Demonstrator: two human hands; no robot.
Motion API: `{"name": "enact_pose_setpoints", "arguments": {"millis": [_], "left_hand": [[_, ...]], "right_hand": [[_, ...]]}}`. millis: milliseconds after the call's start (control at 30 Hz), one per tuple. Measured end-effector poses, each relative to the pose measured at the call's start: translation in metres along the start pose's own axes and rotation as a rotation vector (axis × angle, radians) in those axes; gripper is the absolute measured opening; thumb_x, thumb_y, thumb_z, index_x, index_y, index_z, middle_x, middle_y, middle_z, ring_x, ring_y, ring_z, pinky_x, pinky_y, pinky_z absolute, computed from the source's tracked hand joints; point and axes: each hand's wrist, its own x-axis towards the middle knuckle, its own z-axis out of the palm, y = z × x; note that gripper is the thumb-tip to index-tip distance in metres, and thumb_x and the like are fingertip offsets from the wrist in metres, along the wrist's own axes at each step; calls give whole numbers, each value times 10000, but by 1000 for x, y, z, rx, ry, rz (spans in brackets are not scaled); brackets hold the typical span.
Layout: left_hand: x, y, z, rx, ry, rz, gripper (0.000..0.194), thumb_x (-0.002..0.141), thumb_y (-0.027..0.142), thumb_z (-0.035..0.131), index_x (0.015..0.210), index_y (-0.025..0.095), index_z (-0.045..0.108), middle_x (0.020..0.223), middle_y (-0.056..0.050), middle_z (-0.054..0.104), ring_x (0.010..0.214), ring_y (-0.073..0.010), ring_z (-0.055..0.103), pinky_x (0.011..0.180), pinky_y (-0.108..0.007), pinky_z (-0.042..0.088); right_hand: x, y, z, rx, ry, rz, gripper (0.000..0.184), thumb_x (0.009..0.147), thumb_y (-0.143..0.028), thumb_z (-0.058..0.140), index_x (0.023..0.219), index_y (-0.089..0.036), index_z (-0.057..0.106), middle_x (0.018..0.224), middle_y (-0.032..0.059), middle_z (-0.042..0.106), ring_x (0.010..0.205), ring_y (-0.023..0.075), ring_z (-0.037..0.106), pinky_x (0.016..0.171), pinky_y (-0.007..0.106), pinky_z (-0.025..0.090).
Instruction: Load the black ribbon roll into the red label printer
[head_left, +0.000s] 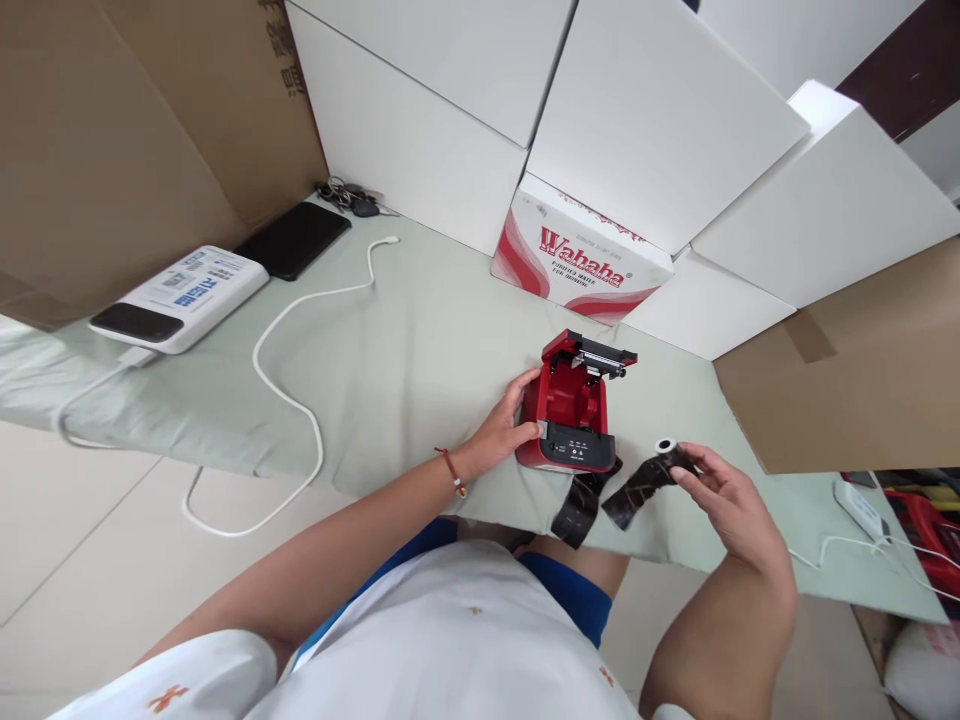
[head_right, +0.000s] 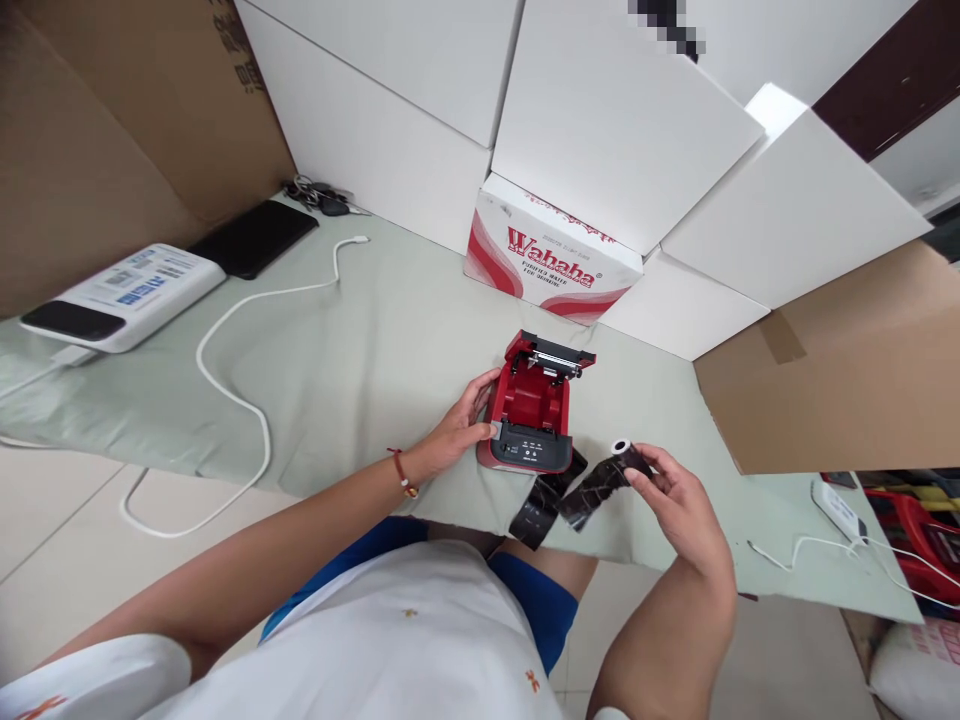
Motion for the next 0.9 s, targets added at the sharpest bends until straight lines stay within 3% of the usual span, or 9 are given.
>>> {"name": "enact_pose_setpoints", "arguments": {"millis": [100,167,300,367,500,600,733,833,900], "left_hand": [[1,-1,1,-29,3,-4,959,826,351,808,1671,285,360,1817,-111,366,1698,-367,318,1434,-593,154],[2,0,1,-46,9,-14,963,815,352,805,1666,280,362,1812,-116,370,1690,-369,329,1431,-588,159],[2,0,0,-56,8,-21,946,813,352,813,1654,291,385,1821,-104,358,1698,-365,318,1435,-572,148],[2,-1,-1,-54,4,-15,946,812,367,825,1651,297,395,1827,-92,354,1711,-365,297,1443,-564,120],[4,-5,-3,-25,32,-1,957,804,428,863,1641,296,418,1828,-85,356,1734,-364,249,1455,-540,41],[4,-5,-3,-23,22,-3,948,816,414,857,1646,296,415,1824,-88,366,1728,-360,267,1454,-545,56],[4,-4,-3,-28,11,0,939,814,394,850,1644,303,421,1812,-81,388,1717,-362,289,1451,-559,79],[5,-5,-3,-29,32,10,926,802,383,853,1629,300,444,1807,-76,392,1720,-358,277,1452,-549,56],[4,-5,-3,-31,36,10,907,811,364,847,1625,300,451,1806,-75,390,1720,-355,277,1451,-548,54]], "right_hand": [[11,34,0,-154,-86,83,517,767,-652,789,1068,-232,811,1039,105,861,883,292,775,826,430,628],[20,48,12,-214,-63,94,469,748,-599,772,1020,-220,810,987,105,854,784,275,741,796,439,608],[28,54,49,-261,22,52,569,864,-562,653,1269,-180,773,1171,141,822,663,212,643,800,459,588],[30,49,69,-252,-6,0,565,916,-531,617,1350,-193,748,1251,137,804,729,222,674,848,457,596],[29,33,93,-234,-131,-106,414,874,-348,684,1258,-243,799,1289,118,790,1125,292,742,1065,463,561],[20,19,81,-207,-260,-148,381,869,-318,709,1226,-250,826,1199,107,811,1128,299,750,1052,459,581],[2,-6,34,-109,-495,-242,328,927,-448,772,1200,-287,853,1110,68,830,915,238,742,835,358,623],[0,-30,13,-29,-456,-275,405,943,-526,792,1257,-275,840,922,46,782,716,192,632,671,329,554],[9,-46,17,-9,-346,-233,461,952,-527,777,1322,-252,812,694,-17,640,602,161,516,592,312,474]]}}
